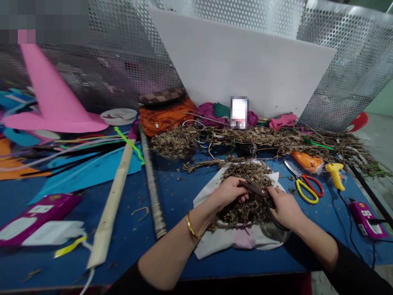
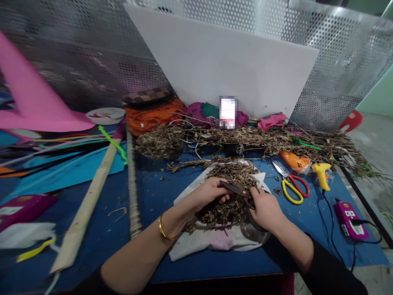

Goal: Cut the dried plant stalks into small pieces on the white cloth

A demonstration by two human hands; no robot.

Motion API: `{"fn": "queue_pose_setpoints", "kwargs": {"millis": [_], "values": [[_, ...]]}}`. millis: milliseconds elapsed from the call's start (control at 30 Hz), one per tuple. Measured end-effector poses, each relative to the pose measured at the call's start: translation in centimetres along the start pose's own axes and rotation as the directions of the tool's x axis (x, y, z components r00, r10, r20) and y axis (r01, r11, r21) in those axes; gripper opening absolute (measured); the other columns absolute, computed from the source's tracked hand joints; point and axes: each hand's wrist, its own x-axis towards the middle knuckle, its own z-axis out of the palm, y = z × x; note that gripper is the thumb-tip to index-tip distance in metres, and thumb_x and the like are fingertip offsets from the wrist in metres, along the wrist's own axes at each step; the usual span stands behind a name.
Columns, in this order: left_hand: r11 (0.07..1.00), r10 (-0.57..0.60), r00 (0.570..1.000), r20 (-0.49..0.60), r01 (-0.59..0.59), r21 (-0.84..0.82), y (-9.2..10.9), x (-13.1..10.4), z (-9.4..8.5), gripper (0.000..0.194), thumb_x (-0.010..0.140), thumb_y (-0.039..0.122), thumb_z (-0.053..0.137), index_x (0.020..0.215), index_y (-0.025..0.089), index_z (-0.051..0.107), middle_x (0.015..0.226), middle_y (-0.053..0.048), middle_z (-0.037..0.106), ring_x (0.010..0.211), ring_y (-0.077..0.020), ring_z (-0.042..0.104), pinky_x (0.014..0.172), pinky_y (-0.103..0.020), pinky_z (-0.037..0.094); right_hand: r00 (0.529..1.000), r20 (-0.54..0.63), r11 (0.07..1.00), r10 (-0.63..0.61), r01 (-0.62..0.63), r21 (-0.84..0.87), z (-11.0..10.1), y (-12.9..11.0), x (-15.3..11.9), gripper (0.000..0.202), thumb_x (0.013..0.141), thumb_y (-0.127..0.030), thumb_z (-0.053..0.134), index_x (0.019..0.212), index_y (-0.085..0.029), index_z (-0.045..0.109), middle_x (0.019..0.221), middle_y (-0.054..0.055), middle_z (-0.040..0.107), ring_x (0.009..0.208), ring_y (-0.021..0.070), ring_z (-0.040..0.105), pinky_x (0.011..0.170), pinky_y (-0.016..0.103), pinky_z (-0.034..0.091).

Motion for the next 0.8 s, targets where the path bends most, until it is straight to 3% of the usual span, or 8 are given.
{"fn": "queue_pose_setpoints", "kwargs": {"millis": [167,400,600,800], "values": [[1.0,-0.007,1.0,-0.006,0.007,-0.003,0.08,-0.08,-0.08,0.02,0.062,0.03,0.064,0.066,0.01,0.061,0.052,0.001,0.058,0.043,-0.0058,0.049,0.046,-0.018,0.041,1.0,0.014,1.0,0.014,-0.015,0.025,-0.03,0.07,0.11,0.039,0.077,-0.021,0.047,0.116,-0.02,0.041,0.102,0.008,0.056,0.088,0.0181,0.055,0.069,0.024,0.035],[0.998,0.054,0.991,-0.122,-0.058,-0.032,0.57,-0.13,-0.26,0.012,0.06,0.018,0.063,0.07,0.011,0.063,0.059,0.0,0.063,0.048,-0.0067,0.054,0.05,-0.018,0.044,0.992,-0.117,0.996,0.038,-0.029,0.083,-0.18,0.69,0.02,0.044,0.078,-0.031,0.048,0.12,-0.021,0.04,0.107,0.007,0.054,0.083,0.0178,0.056,0.067,0.024,0.035],[0.999,0.02,0.986,-0.166,-0.027,-0.038,0.28,0.04,0.38,0.014,0.058,0.007,0.056,0.069,0.012,0.063,0.053,0.001,0.063,0.045,-0.0081,0.055,0.049,-0.019,0.046,0.996,-0.086,0.997,0.017,-0.011,0.075,-0.23,0.27,-0.06,0.045,0.076,-0.029,0.049,0.119,-0.022,0.04,0.105,0.006,0.054,0.084,0.018,0.055,0.067,0.024,0.035],[0.999,0.027,0.991,-0.128,-0.03,-0.024,0.2,-0.01,0.46,0.009,0.059,0.015,0.062,0.066,0.011,0.063,0.056,-0.001,0.064,0.047,-0.0091,0.056,0.05,-0.021,0.047,0.998,-0.061,0.998,-0.017,0.021,0.058,-0.02,0.34,-0.09,0.043,0.075,-0.025,0.047,0.117,-0.021,0.041,0.105,0.007,0.055,0.088,0.0194,0.055,0.069,0.025,0.035]]}}
